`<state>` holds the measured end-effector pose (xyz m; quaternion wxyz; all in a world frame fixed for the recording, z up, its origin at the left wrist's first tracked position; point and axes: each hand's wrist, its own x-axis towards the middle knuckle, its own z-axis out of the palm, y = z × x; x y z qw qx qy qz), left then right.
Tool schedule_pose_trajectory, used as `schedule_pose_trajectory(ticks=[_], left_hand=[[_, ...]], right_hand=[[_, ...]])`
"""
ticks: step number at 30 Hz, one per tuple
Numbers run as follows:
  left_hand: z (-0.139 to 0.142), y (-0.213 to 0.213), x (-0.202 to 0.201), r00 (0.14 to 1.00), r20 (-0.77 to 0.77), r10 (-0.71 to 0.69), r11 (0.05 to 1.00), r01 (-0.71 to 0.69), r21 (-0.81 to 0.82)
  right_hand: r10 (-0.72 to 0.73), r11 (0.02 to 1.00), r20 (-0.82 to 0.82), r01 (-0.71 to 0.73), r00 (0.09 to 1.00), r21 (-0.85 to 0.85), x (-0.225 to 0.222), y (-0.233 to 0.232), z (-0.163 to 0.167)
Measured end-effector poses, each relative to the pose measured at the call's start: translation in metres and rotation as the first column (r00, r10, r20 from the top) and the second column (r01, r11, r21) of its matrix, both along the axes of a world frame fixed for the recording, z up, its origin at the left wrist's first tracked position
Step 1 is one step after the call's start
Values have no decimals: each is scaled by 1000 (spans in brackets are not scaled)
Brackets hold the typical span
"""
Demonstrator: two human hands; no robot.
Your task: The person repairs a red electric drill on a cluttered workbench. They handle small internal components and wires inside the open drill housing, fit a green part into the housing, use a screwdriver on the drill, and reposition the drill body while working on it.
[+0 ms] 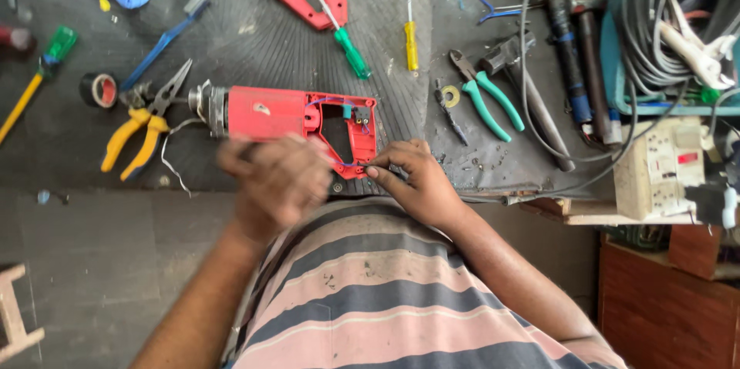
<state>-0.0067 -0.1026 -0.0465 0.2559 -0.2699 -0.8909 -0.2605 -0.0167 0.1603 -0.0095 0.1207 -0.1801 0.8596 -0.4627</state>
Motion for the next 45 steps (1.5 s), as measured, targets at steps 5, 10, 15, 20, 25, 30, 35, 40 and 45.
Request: schedule_pose_trajectory(ticks=[5, 10, 15, 20, 25, 30, 35, 40, 45], left_hand=[[26, 24, -6, 985, 36, -167, 977, 170, -129], [29, 30, -23, 969, 101, -225, 962, 238, -135], [25, 30, -31, 957, 26, -290, 952, 291, -90], [21, 20, -37, 904, -104, -414, 906, 398, -145], [20, 23, -33, 883, 67, -464, 882, 468, -56], [21, 30, -19, 914, 201, -353, 932, 362, -8], [21, 22, -13, 910, 62, -410, 910, 403, 99], [18, 17, -6, 902, 99, -421, 907, 422, 13], [11, 17, 8, 929, 107, -355, 934, 357, -2]], right_hand=[[-43, 999, 58, 43, 997, 6, 3, -4, 5], [-128, 992, 87, 125, 988, 34, 8, -7, 1], [-179, 981, 161, 189, 971, -50, 11, -13, -11], [-222, 971, 222, 236, 949, -42, 21, -13, -17], [-132, 965, -355, 201, 926, 166, 37, -16, -16], [-136, 933, -573, 300, 808, 201, 51, -24, -20], [-241, 914, -558, 378, 794, 144, 64, -31, -21], [-502, 839, -436, 543, 747, -37, 79, -43, -21], [-534, 806, -277, 580, 799, 119, 91, -32, -23]])
